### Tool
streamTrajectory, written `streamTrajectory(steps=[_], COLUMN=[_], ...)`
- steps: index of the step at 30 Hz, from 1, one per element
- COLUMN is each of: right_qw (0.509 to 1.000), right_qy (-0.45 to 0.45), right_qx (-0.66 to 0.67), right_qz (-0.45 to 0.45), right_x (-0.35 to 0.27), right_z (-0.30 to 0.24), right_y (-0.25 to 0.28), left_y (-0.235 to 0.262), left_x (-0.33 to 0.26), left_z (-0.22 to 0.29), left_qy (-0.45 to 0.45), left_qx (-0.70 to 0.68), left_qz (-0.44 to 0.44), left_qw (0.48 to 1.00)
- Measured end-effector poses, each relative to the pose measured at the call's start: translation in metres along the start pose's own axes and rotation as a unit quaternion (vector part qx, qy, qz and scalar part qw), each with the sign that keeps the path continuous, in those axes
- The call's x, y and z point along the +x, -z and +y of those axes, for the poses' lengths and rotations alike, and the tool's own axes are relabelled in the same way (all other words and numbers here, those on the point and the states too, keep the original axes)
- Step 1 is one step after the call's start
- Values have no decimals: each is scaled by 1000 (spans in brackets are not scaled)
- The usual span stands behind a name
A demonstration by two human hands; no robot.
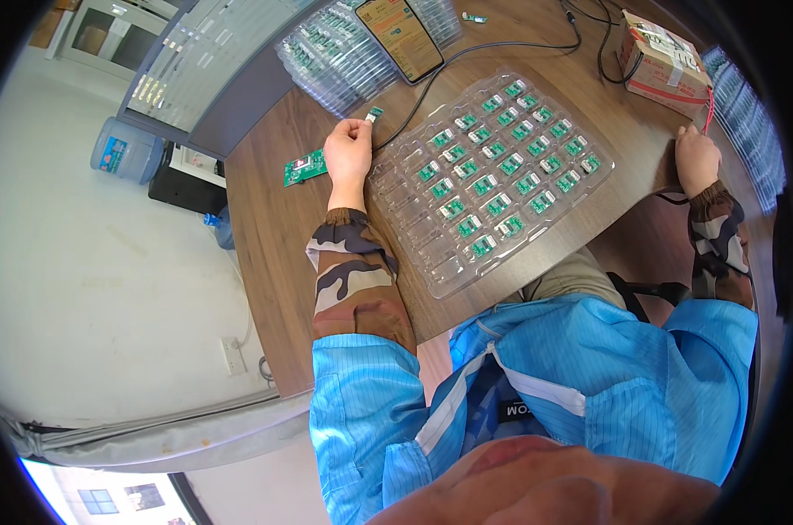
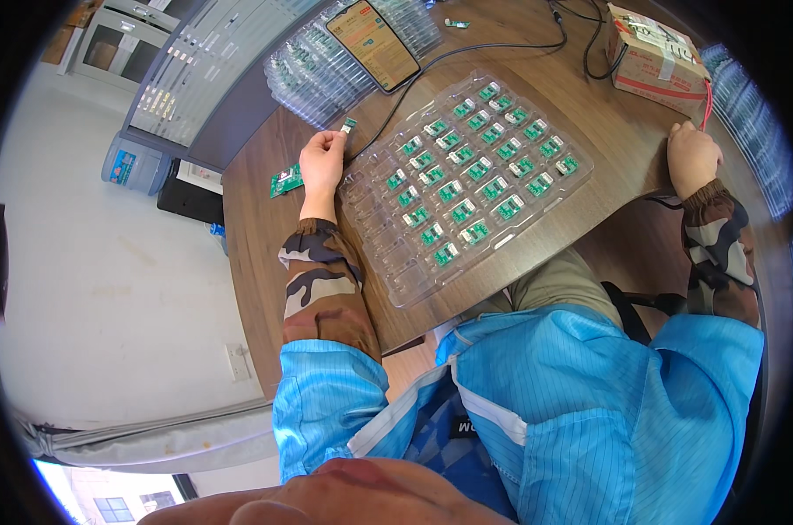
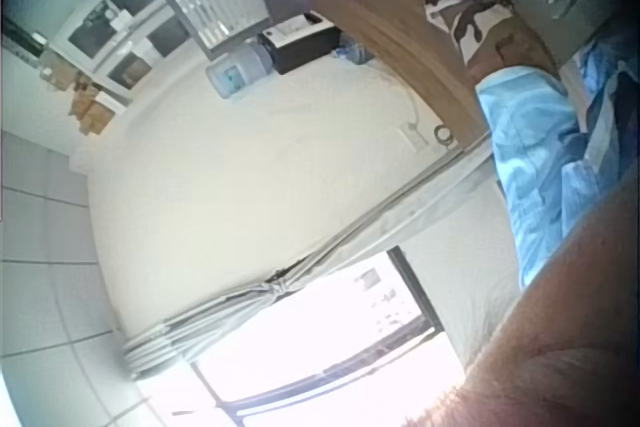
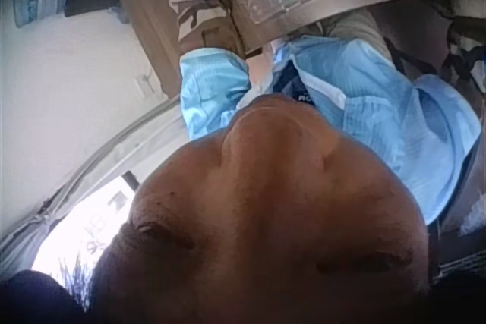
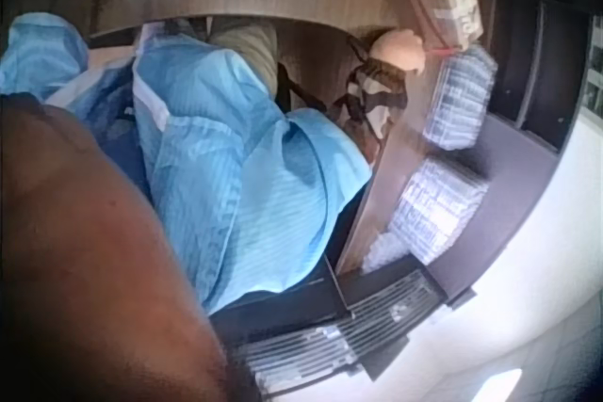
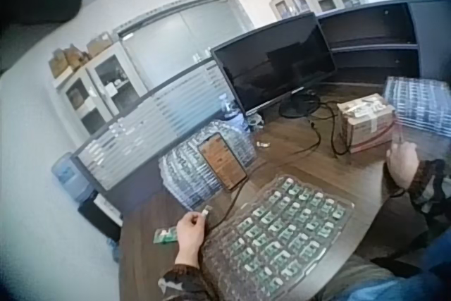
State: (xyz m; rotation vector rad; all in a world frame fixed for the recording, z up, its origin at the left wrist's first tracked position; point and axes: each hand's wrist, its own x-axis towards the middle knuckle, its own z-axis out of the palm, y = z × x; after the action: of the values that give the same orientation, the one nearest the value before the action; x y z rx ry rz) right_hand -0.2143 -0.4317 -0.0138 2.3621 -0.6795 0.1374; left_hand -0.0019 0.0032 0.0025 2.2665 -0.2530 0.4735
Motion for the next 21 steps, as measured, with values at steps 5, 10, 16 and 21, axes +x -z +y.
streamTrajectory(steps=[5, 10, 16, 21], right_qw=[1000, 1000, 1000, 999], right_qy=[-17, -22, -12, -25], right_qx=[5, 1, -7, -4], right_qz=[-11, -7, -15, -24], right_x=[1, 2, 1, 2], right_z=[-2, -1, -2, -3], right_y=[-1, -4, 3, -1], left_y=[0, 0, -1, 0], left_x=[0, 2, 1, 0], left_z=[-1, -3, -4, -1], left_qy=[3, 4, -4, -8], left_qx=[1, -2, -6, -6], left_qz=[0, -2, 3, 6], left_qw=[1000, 1000, 1000, 1000])
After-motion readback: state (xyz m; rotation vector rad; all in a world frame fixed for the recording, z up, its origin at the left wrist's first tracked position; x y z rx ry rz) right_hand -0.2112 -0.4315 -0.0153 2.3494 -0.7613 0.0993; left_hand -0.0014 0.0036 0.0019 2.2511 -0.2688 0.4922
